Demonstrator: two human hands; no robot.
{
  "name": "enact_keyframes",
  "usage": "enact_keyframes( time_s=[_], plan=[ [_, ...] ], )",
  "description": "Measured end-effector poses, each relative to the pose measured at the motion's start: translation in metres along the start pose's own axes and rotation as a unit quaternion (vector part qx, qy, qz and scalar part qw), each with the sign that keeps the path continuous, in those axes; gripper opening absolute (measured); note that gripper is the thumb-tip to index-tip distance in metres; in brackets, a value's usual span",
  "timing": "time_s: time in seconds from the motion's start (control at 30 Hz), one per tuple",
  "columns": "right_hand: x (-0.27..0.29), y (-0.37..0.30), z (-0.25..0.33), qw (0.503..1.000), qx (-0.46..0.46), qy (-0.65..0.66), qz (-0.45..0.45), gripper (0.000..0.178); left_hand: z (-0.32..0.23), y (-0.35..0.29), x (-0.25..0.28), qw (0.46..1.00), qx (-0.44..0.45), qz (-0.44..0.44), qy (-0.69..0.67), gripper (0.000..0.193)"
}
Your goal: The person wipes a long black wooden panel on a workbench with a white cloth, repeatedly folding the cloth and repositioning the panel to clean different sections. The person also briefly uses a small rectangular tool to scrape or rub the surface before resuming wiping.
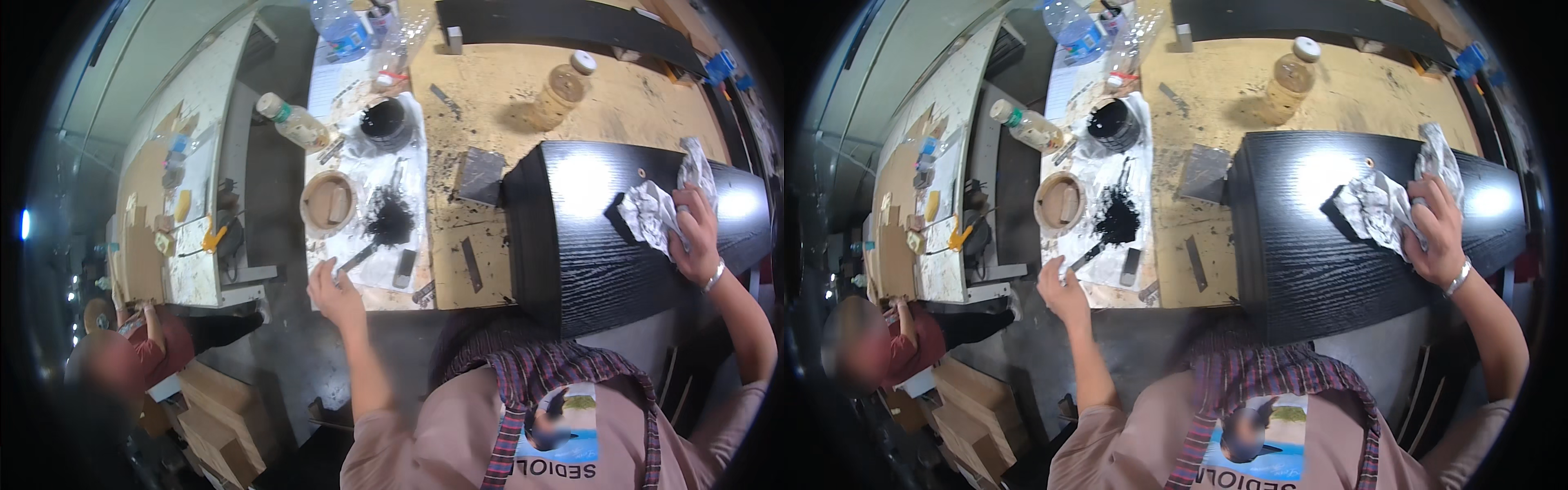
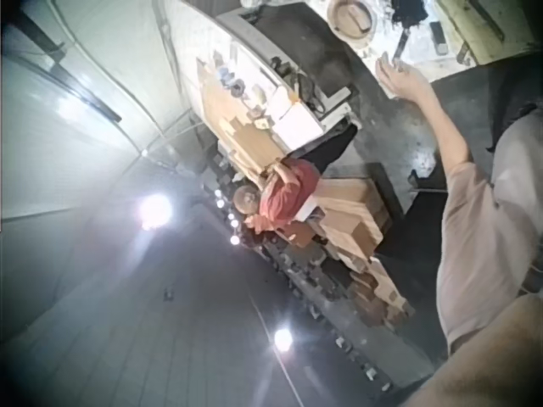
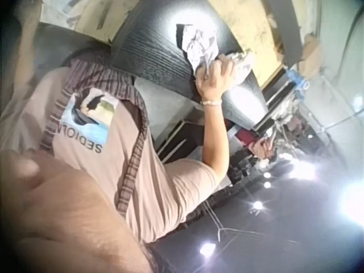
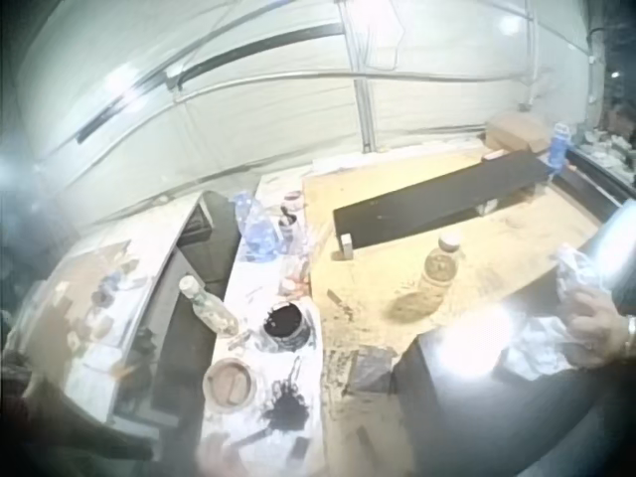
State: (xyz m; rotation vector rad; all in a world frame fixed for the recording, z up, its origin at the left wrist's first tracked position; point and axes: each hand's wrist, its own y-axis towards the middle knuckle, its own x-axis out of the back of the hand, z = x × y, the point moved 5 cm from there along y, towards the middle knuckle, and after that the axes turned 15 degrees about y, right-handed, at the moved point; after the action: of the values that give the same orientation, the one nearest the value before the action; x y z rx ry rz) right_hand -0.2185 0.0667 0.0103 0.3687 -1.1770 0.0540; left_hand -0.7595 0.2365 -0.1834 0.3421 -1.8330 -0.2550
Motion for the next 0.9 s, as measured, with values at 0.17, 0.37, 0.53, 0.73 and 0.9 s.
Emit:
enact_keyframes(
  time_s=[0.17,0.37,0.53,0.73,0.9],
  plan=[
    [0.002,0.002,0.003,1.000,0.009,-0.002,-0.005,0.023,-0.078,-0.004,0.012,0.983,-0.109,0.063,-0.135,0.025],
    [0.004,0.009,0.010,0.999,0.040,0.004,-0.034,0.022,-0.129,-0.027,0.007,0.952,-0.033,0.137,-0.270,0.020],
    [0.005,0.004,0.010,0.997,0.036,0.015,-0.073,0.020,-0.061,-0.057,-0.001,0.990,0.031,0.041,-0.135,0.034],
    [0.006,0.003,0.009,0.994,0.019,0.009,-0.107,0.021,-0.049,-0.079,-0.013,0.997,0.007,0.082,-0.007,0.054],
    [0.003,0.002,0.010,0.993,0.019,0.022,-0.117,0.020,-0.055,-0.088,-0.023,0.998,0.000,0.066,0.017,0.052]
  ],
)
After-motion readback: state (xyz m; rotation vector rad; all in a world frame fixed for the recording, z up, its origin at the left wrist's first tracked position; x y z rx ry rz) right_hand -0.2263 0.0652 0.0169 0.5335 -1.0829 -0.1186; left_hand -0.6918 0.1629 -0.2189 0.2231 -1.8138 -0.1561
